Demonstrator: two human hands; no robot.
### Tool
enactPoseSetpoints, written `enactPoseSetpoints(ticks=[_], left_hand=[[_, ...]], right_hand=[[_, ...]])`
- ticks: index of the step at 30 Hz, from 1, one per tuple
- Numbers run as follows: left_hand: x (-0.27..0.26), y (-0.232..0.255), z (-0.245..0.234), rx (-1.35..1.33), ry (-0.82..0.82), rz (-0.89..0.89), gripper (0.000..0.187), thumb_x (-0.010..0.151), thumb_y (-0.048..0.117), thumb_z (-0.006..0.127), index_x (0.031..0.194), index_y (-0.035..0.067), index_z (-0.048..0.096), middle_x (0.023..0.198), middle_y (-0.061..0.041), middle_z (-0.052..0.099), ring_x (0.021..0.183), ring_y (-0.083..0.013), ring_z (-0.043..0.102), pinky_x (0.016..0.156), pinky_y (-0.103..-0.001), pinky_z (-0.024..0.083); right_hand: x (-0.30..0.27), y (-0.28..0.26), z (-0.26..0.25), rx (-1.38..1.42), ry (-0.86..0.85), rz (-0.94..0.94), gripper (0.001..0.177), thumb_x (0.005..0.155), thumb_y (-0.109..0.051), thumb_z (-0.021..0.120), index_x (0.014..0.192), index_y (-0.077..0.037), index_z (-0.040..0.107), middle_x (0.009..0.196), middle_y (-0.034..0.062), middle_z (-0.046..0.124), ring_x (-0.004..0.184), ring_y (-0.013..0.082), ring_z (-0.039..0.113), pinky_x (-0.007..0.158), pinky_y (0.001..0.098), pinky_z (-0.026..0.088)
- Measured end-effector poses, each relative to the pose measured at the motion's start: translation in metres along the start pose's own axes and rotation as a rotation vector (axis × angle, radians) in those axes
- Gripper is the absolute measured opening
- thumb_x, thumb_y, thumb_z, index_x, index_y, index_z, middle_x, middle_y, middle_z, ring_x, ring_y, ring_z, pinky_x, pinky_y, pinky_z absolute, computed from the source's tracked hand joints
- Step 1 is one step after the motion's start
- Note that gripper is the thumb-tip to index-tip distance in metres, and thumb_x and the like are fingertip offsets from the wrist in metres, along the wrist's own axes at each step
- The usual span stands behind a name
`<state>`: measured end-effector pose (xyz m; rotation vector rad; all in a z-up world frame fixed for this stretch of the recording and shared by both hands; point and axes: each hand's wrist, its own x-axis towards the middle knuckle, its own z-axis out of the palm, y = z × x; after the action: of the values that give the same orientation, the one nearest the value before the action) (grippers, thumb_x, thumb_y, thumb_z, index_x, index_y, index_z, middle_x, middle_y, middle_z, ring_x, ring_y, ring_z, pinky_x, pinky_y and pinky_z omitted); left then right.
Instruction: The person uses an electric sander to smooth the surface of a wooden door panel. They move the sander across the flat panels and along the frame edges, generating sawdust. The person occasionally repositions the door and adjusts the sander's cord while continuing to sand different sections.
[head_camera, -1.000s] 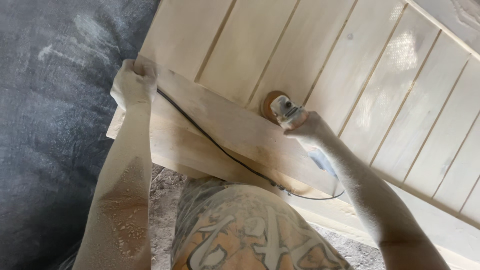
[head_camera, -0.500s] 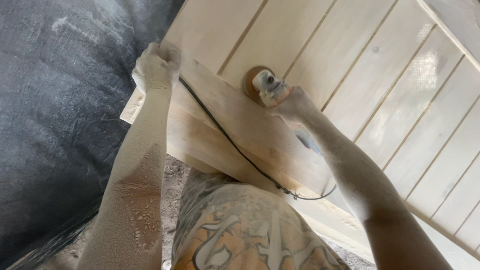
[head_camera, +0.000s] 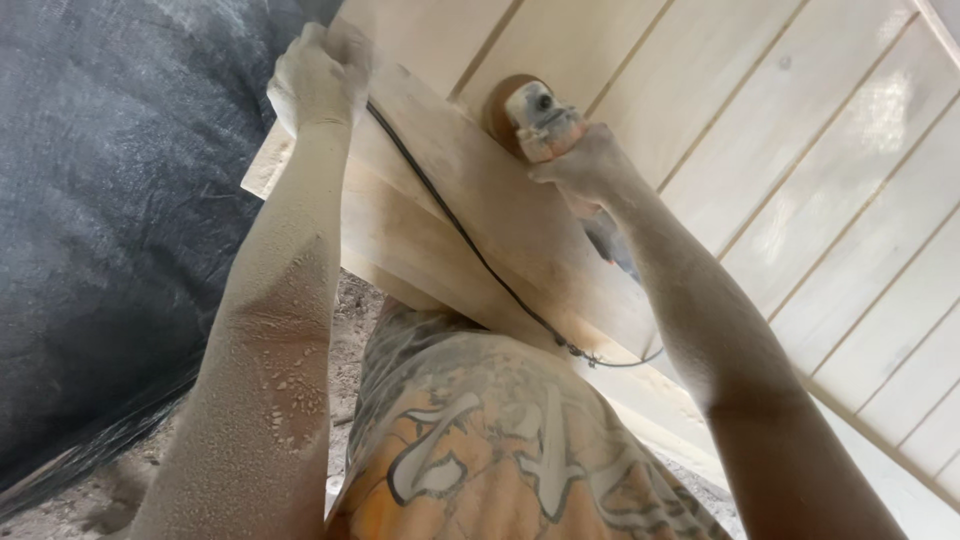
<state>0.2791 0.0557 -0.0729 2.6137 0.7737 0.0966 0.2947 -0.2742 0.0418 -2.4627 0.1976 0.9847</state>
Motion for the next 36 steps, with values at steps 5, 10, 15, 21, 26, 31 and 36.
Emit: enactPoseSetpoints(ticks=[5, 10, 15, 21, 26, 31, 36], left_hand=[[-0.001, 0.022, -0.025, 0.024, -0.090, -0.070, 0.044, 0.101, 0.054, 0.055, 0.100, 0.012, 0.066, 0.099, -0.010, 0.072, 0.093, -0.0278, 0.071, 0.078, -0.045, 0.057], [-0.004, 0.015, -0.024, 0.036, -0.027, -0.018, 0.045, 0.099, 0.055, 0.056, 0.102, 0.012, 0.068, 0.097, -0.010, 0.073, 0.092, -0.0279, 0.071, 0.077, -0.046, 0.057], [-0.008, 0.015, -0.021, 0.087, 0.023, 0.025, 0.049, 0.104, 0.057, 0.056, 0.100, 0.010, 0.069, 0.098, -0.011, 0.073, 0.093, -0.0297, 0.071, 0.081, -0.046, 0.056], [-0.006, 0.021, -0.032, 0.062, -0.101, -0.061, 0.047, 0.099, 0.055, 0.054, 0.110, 0.011, 0.067, 0.100, -0.012, 0.072, 0.094, -0.0284, 0.070, 0.081, -0.046, 0.055], [-0.009, 0.024, -0.034, 0.065, -0.079, -0.064, 0.048, 0.098, 0.056, 0.057, 0.107, 0.011, 0.068, 0.106, -0.012, 0.072, 0.101, -0.0315, 0.068, 0.087, -0.048, 0.054], [-0.008, 0.028, -0.039, 0.068, -0.134, -0.090, 0.051, 0.098, 0.060, 0.055, 0.110, 0.012, 0.067, 0.108, -0.013, 0.071, 0.104, -0.0309, 0.068, 0.090, -0.047, 0.052], [-0.008, 0.030, -0.045, 0.063, -0.157, -0.112, 0.054, 0.100, 0.062, 0.052, 0.110, 0.011, 0.067, 0.110, -0.012, 0.071, 0.105, -0.0313, 0.067, 0.090, -0.048, 0.052]], right_hand=[[-0.005, 0.005, 0.005, 0.045, -0.021, 0.073, 0.046, 0.072, -0.026, 0.089, 0.107, -0.005, 0.068, 0.092, 0.0102, 0.071, 0.083, 0.0205, 0.069, 0.073, 0.0371, 0.059], [-0.027, 0.058, -0.009, -0.026, -0.025, 0.089, 0.035, 0.077, -0.024, 0.083, 0.100, 0.001, 0.072, 0.086, 0.0138, 0.071, 0.077, 0.0226, 0.069, 0.068, 0.0388, 0.056], [-0.015, 0.050, -0.005, -0.032, -0.042, 0.177, 0.045, 0.074, -0.026, 0.086, 0.107, 0.001, 0.070, 0.092, 0.0169, 0.074, 0.082, 0.0278, 0.073, 0.073, 0.0433, 0.061], [0.008, -0.014, 0.009, 0.023, -0.041, 0.000, 0.051, 0.069, -0.029, 0.090, 0.109, -0.002, 0.073, 0.097, 0.0152, 0.076, 0.087, 0.0242, 0.073, 0.082, 0.0387, 0.059], [0.018, -0.033, 0.012, 0.024, -0.052, -0.035, 0.050, 0.069, -0.031, 0.091, 0.107, -0.004, 0.074, 0.096, 0.0129, 0.076, 0.090, 0.0235, 0.073, 0.083, 0.0371, 0.057], [0.016, -0.032, 0.002, 0.146, -0.030, -0.021, 0.048, 0.069, -0.030, 0.089, 0.107, -0.005, 0.073, 0.098, 0.0119, 0.076, 0.091, 0.0230, 0.073, 0.082, 0.0372, 0.059], [0.008, -0.029, -0.004, 0.128, -0.031, 0.015, 0.049, 0.069, -0.028, 0.089, 0.110, -0.008, 0.072, 0.101, 0.0115, 0.075, 0.093, 0.0230, 0.073, 0.084, 0.0381, 0.059]])
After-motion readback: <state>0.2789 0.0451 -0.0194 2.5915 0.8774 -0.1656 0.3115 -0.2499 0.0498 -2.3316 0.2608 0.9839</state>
